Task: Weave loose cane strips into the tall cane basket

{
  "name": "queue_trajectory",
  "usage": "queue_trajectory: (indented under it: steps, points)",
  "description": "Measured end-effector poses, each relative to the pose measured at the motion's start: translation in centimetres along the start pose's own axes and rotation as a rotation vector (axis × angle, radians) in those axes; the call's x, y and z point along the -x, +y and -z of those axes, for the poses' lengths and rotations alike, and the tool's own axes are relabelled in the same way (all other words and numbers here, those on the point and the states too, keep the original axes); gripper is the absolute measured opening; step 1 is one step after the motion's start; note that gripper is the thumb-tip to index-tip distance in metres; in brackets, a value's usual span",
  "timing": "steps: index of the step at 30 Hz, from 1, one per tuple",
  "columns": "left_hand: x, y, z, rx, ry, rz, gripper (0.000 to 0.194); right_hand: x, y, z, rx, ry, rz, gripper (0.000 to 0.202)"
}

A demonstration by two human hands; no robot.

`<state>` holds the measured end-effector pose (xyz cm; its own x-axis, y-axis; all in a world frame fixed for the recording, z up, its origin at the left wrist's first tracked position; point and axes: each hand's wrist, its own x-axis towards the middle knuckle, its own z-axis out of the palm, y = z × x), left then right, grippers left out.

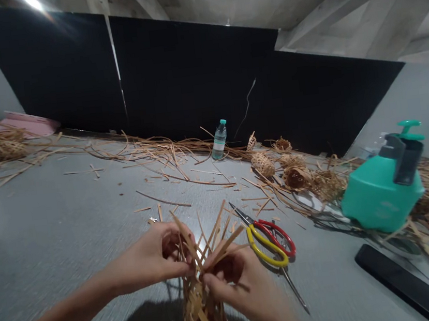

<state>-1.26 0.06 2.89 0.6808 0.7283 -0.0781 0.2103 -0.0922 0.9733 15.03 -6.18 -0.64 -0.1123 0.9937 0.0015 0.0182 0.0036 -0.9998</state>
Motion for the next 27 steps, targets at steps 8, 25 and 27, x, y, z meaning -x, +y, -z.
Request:
queue_trajectory:
  steps: [8, 25, 27]
  points:
    - [-0.1, -0.1, 0.5, -0.060, 0.012, -0.014, 0.004, 0.0, 0.7, -1.7, -0.047, 0.238, 0.140, 0.016]
    - [-0.4, -0.7, -0.2, 0.032, 0.102, 0.004, 0.007, -0.5, 0.5, -2.7, -0.021, 0.322, 0.085, 0.016]
    - [-0.4, -0.7, -0.2, 0.015, 0.109, -0.009, 0.007, -0.4, 0.4, -2.8, -0.053, 0.330, 0.074, 0.017]
